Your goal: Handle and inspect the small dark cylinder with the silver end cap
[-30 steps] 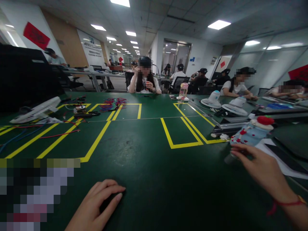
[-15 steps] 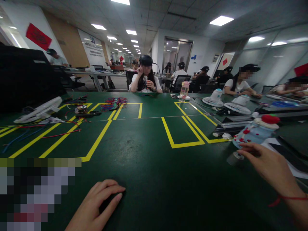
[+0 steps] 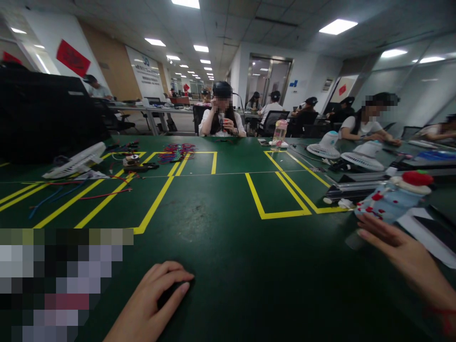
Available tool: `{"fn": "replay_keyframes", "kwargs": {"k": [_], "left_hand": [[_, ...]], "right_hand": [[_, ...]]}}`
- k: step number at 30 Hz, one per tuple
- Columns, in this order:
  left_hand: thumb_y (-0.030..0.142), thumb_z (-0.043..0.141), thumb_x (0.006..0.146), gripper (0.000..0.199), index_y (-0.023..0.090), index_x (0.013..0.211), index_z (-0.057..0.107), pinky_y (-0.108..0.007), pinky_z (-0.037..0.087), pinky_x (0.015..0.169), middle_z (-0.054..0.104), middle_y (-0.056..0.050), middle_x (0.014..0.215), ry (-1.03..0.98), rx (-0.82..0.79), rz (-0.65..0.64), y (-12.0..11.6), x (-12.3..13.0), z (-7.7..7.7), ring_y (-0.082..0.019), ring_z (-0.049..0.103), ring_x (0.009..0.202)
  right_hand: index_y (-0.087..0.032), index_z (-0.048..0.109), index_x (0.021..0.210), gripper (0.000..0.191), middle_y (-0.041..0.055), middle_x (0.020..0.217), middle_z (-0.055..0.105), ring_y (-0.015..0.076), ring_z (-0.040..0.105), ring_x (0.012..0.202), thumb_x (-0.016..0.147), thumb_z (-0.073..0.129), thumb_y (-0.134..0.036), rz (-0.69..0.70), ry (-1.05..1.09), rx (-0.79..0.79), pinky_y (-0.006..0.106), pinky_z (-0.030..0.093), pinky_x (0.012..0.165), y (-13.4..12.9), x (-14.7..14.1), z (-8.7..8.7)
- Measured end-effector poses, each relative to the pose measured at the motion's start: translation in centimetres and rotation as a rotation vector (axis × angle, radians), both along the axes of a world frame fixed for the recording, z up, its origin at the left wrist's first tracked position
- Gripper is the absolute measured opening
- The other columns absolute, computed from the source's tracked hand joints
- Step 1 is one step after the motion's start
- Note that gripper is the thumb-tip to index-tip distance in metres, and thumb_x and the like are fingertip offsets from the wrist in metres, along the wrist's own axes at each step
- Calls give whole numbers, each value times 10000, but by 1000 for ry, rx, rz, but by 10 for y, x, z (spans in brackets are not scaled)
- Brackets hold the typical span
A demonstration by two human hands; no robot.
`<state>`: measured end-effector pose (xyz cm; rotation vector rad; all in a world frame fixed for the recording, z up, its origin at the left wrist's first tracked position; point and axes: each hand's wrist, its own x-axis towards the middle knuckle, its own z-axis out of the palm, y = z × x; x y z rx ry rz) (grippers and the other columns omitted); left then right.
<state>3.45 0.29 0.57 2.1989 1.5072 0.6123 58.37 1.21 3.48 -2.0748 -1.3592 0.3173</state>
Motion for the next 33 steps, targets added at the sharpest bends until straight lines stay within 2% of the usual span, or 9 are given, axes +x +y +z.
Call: {"fn": "replay_keyframes", "kwargs": {"k": [4,6,10,13,15,19,22,27,33], "left_hand": [[334,544,898,190,293,1034,669,-366,499,898,636,-32,1048,-18,-21,-6,-1,3,5,-225,595,1019],[327,533,906,193,288,1037,669,-367,495,896,631,-36,1050,-25,-32,-10,-2,5,8,-223,590,1014],[314,530,908,199,282,1047,669,-365,498,878,636,-39,1039,-42,-22,-14,-2,6,11,-223,590,991],[314,536,905,193,281,1035,674,-364,499,871,642,-37,1024,-47,-10,-6,-2,3,8,-224,592,982],[322,538,903,193,278,1031,676,-371,496,880,643,-38,1025,-46,-5,16,-2,1,6,-227,592,989],[323,533,904,204,279,1059,659,-397,484,905,644,-41,1046,-67,6,46,-3,13,8,-235,589,1009],[289,525,911,226,290,1114,625,-400,458,937,631,-40,1110,-136,29,4,-1,43,21,-228,572,1049],[173,581,869,188,273,997,677,-333,475,837,660,-18,995,-239,44,-133,10,92,46,-199,595,930],[217,569,897,159,259,857,717,-288,466,778,651,-5,903,-334,5,-90,19,93,50,-172,603,868]], "right_hand": [[-249,499,1327,672,140,1088,620,250,641,771,743,626,-558,25,-86,-65,349,494,600,2,-6,-14],[-256,497,1323,634,121,1157,591,248,635,834,775,593,-558,118,-126,24,373,517,674,5,-34,-14],[-274,399,1375,530,54,1310,491,194,515,1157,881,522,-422,617,-46,107,373,441,999,7,-144,-3],[-266,409,1362,482,39,1320,479,153,457,1221,896,516,-325,967,95,49,339,380,1073,6,-226,2],[-265,430,1347,484,33,1315,482,149,444,1231,877,543,-281,1081,145,30,332,370,1083,6,-258,-1],[-305,308,1404,629,17,1333,459,138,454,1216,844,588,-247,1046,253,-15,336,379,1071,7,-273,-16],[-287,225,1410,797,32,1332,448,145,464,1198,762,686,-252,960,350,-38,337,381,1062,7,-269,-27],[-217,464,1171,447,24,1112,558,126,550,992,770,662,-231,902,360,-27,273,465,883,8,-270,-28],[-227,522,1078,378,-19,1017,574,101,554,893,738,686,-207,895,343,-44,233,462,787,11,-268,-18]]}}
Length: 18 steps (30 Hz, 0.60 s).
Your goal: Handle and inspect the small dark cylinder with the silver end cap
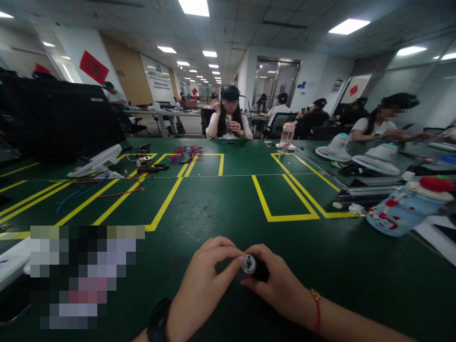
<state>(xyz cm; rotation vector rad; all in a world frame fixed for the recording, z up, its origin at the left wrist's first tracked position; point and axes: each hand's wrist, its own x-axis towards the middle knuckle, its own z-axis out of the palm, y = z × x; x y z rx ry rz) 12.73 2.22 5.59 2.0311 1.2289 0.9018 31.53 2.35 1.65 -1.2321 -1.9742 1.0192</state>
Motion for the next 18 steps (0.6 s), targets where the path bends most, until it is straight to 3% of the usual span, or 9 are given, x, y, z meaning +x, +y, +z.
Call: {"fn": "replay_keyframes", "kwargs": {"k": [8,15,18], "left_hand": [[191,582,887,144,241,849,712,-278,464,769,633,-6,887,-37,-8,6,1,0,1,-165,596,858],[192,707,791,117,291,832,753,-351,446,852,647,-11,974,108,-32,-22,7,-9,-32,-214,574,951],[194,718,778,174,315,899,751,-365,450,872,658,-10,998,117,-43,-37,8,-9,-37,-222,576,969]], "right_hand": [[-232,525,1083,371,-22,1009,579,93,558,880,741,665,-201,9,-22,-3,220,460,775,-3,4,1],[-229,496,1130,426,-6,1050,580,105,564,937,727,618,-165,-22,-53,79,226,463,833,-7,9,1],[-244,457,1210,471,10,1136,563,120,549,1030,763,604,-216,-57,-71,116,255,443,928,-4,21,0]]}}
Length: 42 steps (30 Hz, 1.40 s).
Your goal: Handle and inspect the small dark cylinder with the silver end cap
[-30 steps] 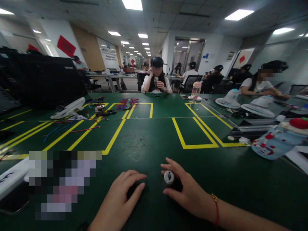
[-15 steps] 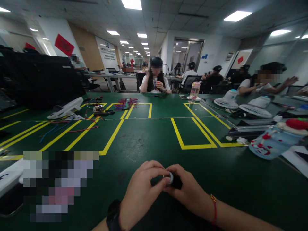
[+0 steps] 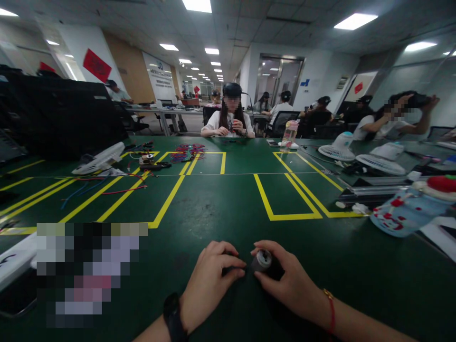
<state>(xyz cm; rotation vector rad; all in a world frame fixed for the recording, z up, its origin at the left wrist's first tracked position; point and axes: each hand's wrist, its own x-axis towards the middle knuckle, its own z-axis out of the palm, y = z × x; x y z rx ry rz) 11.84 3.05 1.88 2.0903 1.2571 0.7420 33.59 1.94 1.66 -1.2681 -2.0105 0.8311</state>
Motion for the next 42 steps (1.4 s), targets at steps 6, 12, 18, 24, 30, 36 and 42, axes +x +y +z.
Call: {"fn": "replay_keyframes", "kwargs": {"k": [6,12,18,24,30,36,42], "left_hand": [[254,572,886,231,310,1085,675,-348,481,903,629,-24,1103,-24,-28,65,-11,-45,9,-206,597,1018],[318,560,880,222,294,1065,680,-298,534,817,654,-14,1044,31,-37,212,-20,-87,-7,-199,643,926],[312,562,880,213,286,1050,687,-291,538,819,669,-12,1001,41,-25,197,-19,-80,-12,-190,654,901],[308,557,885,212,284,1049,688,-290,549,776,672,-18,975,51,-4,192,-20,-80,-14,-188,662,853],[301,550,880,202,277,1012,702,-316,547,815,678,-28,961,62,28,181,-22,-80,-13,-206,661,888],[293,542,873,178,277,942,706,-313,545,817,682,-34,946,63,65,156,-21,-78,-16,-214,663,903],[288,550,867,170,277,937,705,-295,547,816,679,-32,939,68,65,156,-22,-75,-15,-209,666,906]], "right_hand": [[-233,463,1232,528,77,1171,566,210,604,936,784,572,-490,-532,-170,112,360,509,814,9,120,-3],[-214,472,1235,605,146,1120,582,238,624,783,746,591,-550,-871,-405,-74,369,493,689,-1,248,-12],[-136,345,1372,791,186,1391,334,378,296,1292,757,568,-581,-774,-644,521,538,218,1068,0,180,-7],[-328,421,1345,506,21,1299,441,162,459,1152,864,570,-373,75,-359,129,305,420,989,-2,19,6],[-209,650,912,169,26,961,580,130,536,885,874,498,-145,200,-272,136,243,476,762,8,-28,-2],[-202,638,974,262,86,1005,594,216,549,917,905,440,-358,-307,-454,424,394,439,846,25,93,44],[-191,692,873,343,137,918,641,256,605,763,849,454,-437,-745,-717,269,429,427,720,14,236,44]]}}
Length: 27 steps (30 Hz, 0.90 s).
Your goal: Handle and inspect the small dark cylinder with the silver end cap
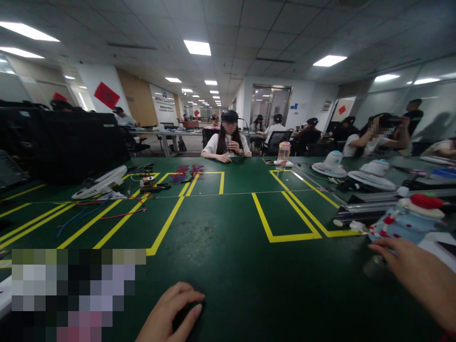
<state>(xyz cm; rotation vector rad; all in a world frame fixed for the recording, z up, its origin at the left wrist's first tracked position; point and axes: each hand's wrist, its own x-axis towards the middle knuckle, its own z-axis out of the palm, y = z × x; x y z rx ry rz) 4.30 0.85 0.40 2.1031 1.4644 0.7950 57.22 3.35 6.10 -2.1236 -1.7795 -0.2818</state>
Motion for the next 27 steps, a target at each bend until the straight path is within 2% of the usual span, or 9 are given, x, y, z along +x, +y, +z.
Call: {"fn": "replay_keyframes", "kwargs": {"k": [2,5,13,18,24,27], "left_hand": [[285,554,864,168,278,934,707,-293,547,822,682,-31,942,1,0,4,-1,0,2,-208,669,906],[286,560,858,165,279,923,711,-294,548,832,687,-28,946,-6,12,24,-2,1,3,-210,670,912],[298,568,849,172,294,926,722,-292,558,826,699,-23,947,-12,23,28,-1,2,3,-211,674,908],[301,550,867,177,286,934,713,-292,559,810,690,-26,934,-17,6,2,-1,0,3,-211,668,898],[296,515,908,219,302,1053,678,-321,526,875,659,-29,1017,12,-42,-30,-1,-5,-2,-209,642,972],[291,517,908,224,303,1064,676,-325,521,881,652,-29,1025,17,-47,-24,-1,-6,-3,-210,637,980]], "right_hand": [[-214,702,877,317,128,914,650,234,622,762,842,480,-438,-54,116,-117,404,436,733,-5,15,-6],[-239,704,906,334,121,933,653,217,637,780,847,480,-480,-94,237,-228,381,443,747,-7,16,-9],[-244,703,881,353,126,902,650,210,633,726,830,490,-521,-88,181,-177,354,450,661,-12,21,-7],[-227,710,867,343,130,891,651,232,631,735,806,526,-510,-133,212,-202,376,440,671,-9,27,-8],[-277,706,900,376,92,931,651,203,628,790,818,489,-573,-192,297,-320,351,436,717,-15,21,1],[-306,699,958,398,72,993,644,198,624,818,815,477,-604,-215,313,-297,343,438,730,-21,15,2]]}}
